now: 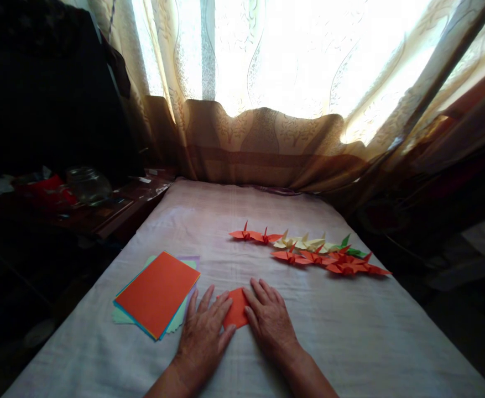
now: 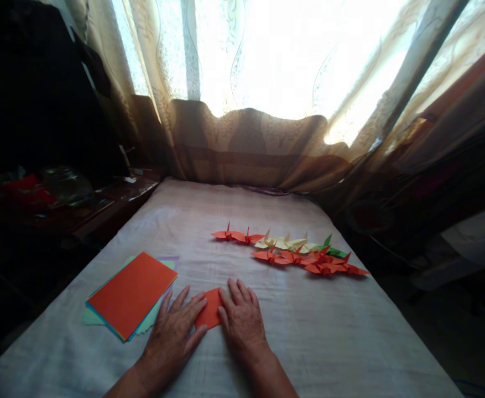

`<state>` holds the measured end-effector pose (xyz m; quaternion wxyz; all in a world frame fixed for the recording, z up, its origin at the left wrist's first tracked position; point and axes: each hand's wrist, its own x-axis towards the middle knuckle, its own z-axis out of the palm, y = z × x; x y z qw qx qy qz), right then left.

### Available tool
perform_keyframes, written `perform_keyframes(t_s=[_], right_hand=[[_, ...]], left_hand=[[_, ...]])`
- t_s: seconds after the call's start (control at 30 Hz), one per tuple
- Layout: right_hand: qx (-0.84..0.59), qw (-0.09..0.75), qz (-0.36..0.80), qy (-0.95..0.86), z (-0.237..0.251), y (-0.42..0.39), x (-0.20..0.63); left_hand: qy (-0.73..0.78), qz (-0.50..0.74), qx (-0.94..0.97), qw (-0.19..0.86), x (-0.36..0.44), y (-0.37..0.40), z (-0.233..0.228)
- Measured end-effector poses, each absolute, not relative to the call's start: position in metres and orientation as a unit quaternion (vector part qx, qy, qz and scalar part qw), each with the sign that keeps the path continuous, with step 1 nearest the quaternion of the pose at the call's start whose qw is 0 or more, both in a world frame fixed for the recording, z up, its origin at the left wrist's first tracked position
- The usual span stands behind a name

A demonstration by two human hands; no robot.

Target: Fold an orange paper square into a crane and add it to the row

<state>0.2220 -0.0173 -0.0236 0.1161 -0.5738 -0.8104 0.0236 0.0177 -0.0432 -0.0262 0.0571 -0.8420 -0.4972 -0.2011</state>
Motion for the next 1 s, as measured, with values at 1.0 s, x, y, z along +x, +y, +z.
perform_keyframes(t_s=[1.0], right_hand=[[-0.486,0.086,0.111,-0.863,0.004,-0.030,0.222]], left_hand=[[-0.508,-0.199,-0.838,0.017,0.016,-0.041,-0.029]])
